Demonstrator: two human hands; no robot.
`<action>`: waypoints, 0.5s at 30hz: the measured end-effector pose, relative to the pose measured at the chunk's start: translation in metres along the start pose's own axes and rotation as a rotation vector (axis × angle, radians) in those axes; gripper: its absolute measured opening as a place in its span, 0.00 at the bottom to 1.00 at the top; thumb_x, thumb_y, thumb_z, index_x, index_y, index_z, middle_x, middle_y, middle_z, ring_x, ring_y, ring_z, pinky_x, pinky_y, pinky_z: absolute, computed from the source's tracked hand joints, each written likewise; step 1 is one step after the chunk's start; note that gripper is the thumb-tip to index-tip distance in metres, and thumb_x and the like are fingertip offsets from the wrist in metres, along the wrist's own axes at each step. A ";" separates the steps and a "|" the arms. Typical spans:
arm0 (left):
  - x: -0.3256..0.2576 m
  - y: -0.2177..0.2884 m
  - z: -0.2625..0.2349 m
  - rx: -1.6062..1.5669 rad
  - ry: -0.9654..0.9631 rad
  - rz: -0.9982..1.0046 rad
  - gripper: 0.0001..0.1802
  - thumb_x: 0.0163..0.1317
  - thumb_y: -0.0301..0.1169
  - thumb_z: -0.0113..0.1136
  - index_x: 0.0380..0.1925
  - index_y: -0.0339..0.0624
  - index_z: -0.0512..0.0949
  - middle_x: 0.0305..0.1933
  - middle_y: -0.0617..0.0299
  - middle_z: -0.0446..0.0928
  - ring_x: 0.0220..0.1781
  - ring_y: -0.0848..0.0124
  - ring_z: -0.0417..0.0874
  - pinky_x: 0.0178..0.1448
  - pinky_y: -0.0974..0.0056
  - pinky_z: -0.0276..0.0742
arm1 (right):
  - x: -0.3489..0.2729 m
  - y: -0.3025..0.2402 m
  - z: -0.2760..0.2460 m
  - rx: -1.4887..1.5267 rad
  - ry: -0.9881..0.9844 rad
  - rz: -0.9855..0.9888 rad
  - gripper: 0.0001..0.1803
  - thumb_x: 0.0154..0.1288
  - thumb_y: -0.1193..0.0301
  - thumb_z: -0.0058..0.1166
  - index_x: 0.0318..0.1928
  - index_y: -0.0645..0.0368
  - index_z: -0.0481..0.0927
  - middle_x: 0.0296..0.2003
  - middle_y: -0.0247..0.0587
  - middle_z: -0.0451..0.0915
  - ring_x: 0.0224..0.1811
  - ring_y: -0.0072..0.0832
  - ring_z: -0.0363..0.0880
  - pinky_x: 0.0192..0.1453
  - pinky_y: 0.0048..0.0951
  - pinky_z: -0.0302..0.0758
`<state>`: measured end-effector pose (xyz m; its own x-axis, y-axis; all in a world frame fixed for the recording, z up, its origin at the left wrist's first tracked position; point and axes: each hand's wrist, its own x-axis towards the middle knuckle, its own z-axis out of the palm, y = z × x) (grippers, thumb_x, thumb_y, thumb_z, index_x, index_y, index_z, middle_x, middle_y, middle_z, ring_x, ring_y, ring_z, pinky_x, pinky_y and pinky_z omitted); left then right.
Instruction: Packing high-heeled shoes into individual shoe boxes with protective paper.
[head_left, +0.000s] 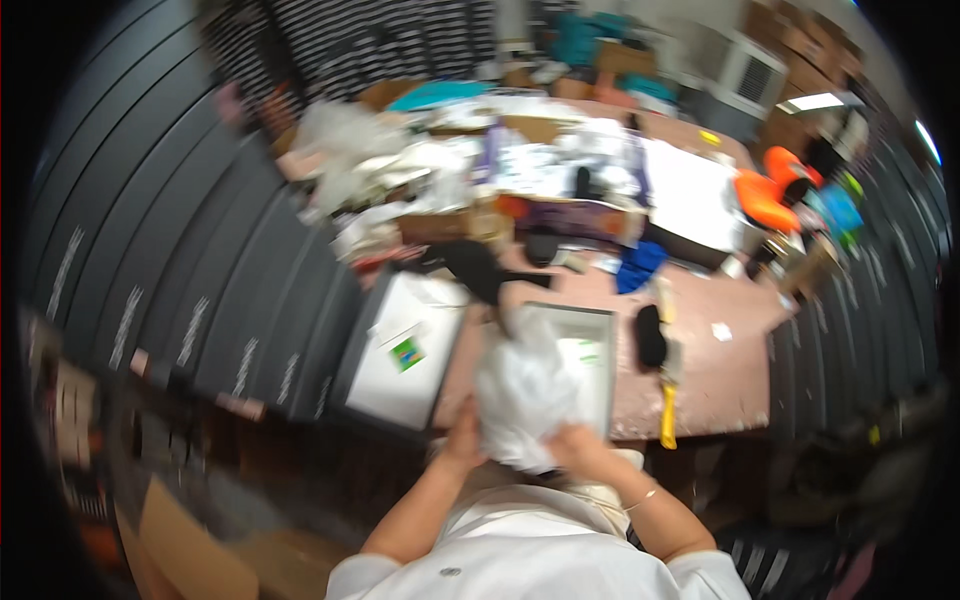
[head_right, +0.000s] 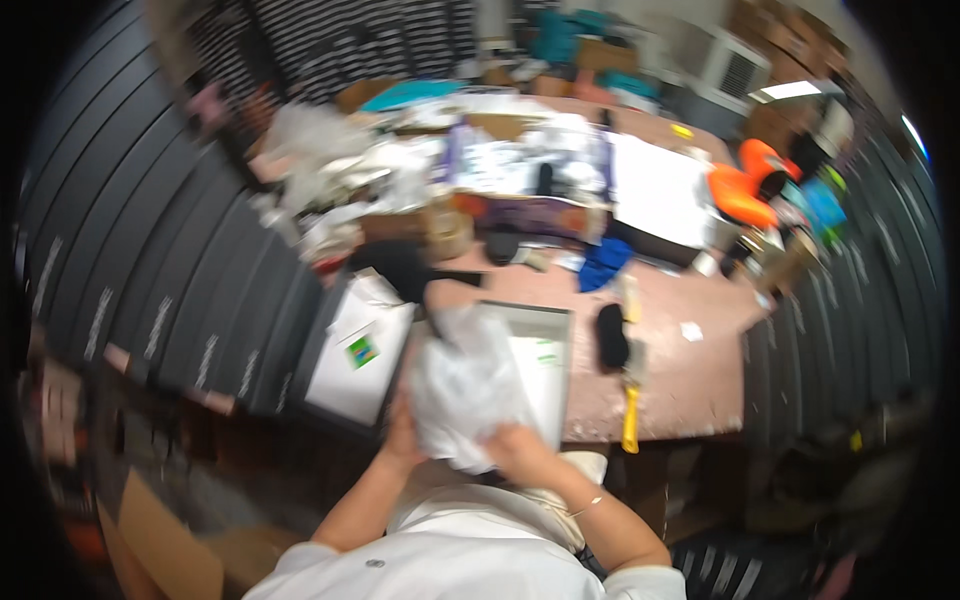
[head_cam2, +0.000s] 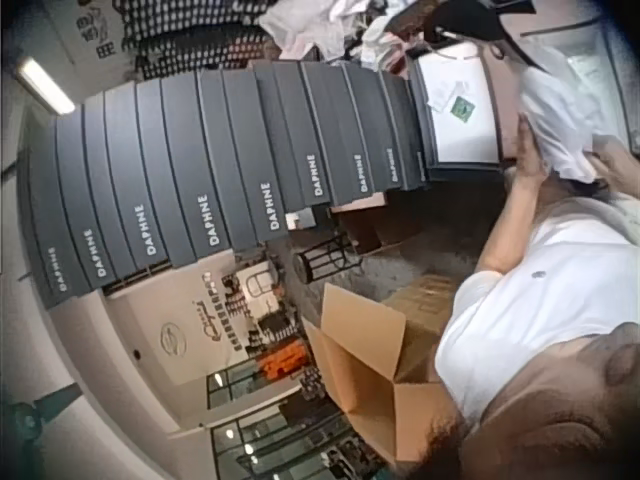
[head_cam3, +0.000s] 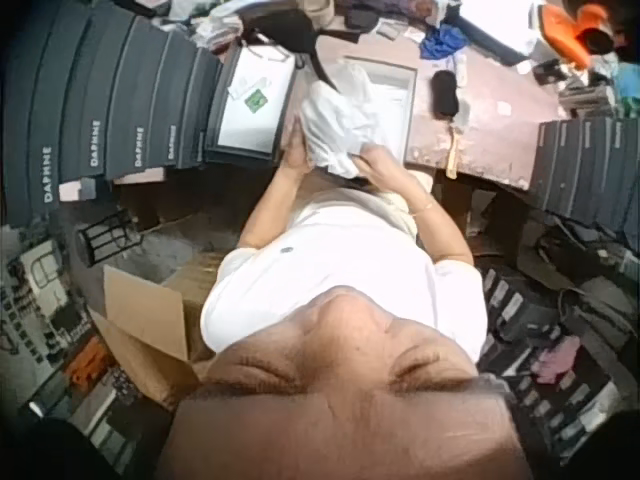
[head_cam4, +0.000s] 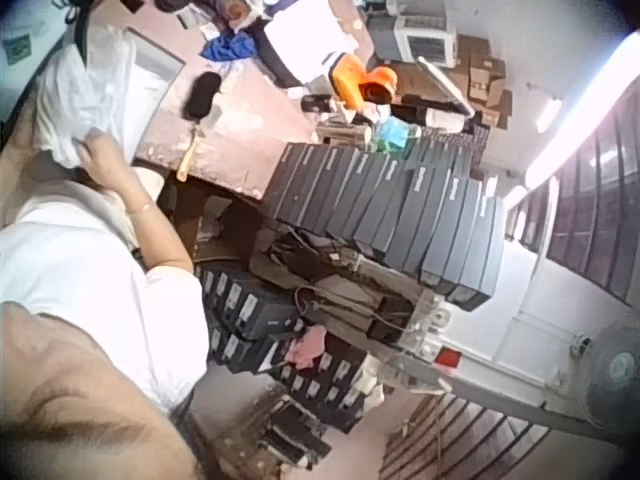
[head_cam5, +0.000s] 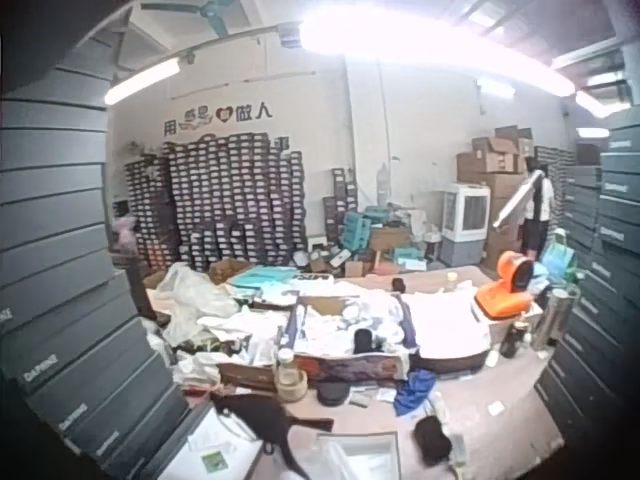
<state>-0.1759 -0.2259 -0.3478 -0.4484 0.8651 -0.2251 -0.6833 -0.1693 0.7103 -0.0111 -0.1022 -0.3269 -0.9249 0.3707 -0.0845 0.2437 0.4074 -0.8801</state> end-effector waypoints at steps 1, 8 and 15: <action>0.002 0.002 -0.016 0.070 0.031 -0.119 0.41 0.66 0.63 0.40 0.68 0.43 0.57 0.68 0.57 0.64 0.67 0.61 0.67 0.69 0.52 0.64 | -0.006 0.005 0.011 -0.067 -0.062 -0.100 0.19 0.67 0.60 0.54 0.28 0.66 0.79 0.22 0.53 0.78 0.28 0.42 0.79 0.34 0.38 0.73; 0.013 0.019 -0.076 0.736 -0.334 -0.120 0.32 0.61 0.41 0.57 0.62 0.35 0.66 0.57 0.48 0.72 0.53 0.56 0.72 0.56 0.52 0.68 | -0.042 -0.018 -0.113 0.061 0.401 -0.381 0.57 0.44 0.53 0.73 0.69 0.62 0.54 0.62 0.57 0.67 0.64 0.46 0.67 0.66 0.37 0.64; 0.055 0.058 0.002 1.232 -0.378 -0.185 0.27 0.68 0.44 0.52 0.47 0.24 0.75 0.40 0.53 0.77 0.40 0.66 0.74 0.46 0.62 0.73 | -0.108 -0.004 -0.113 0.118 0.330 -0.127 0.34 0.42 0.55 0.74 0.48 0.59 0.78 0.38 0.44 0.82 0.41 0.32 0.80 0.46 0.29 0.74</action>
<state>-0.2393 -0.1872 -0.3180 -0.0777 0.9416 -0.3277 0.3481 0.3336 0.8761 0.1201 -0.0498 -0.2614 -0.7971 0.5802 0.1673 0.0796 0.3757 -0.9233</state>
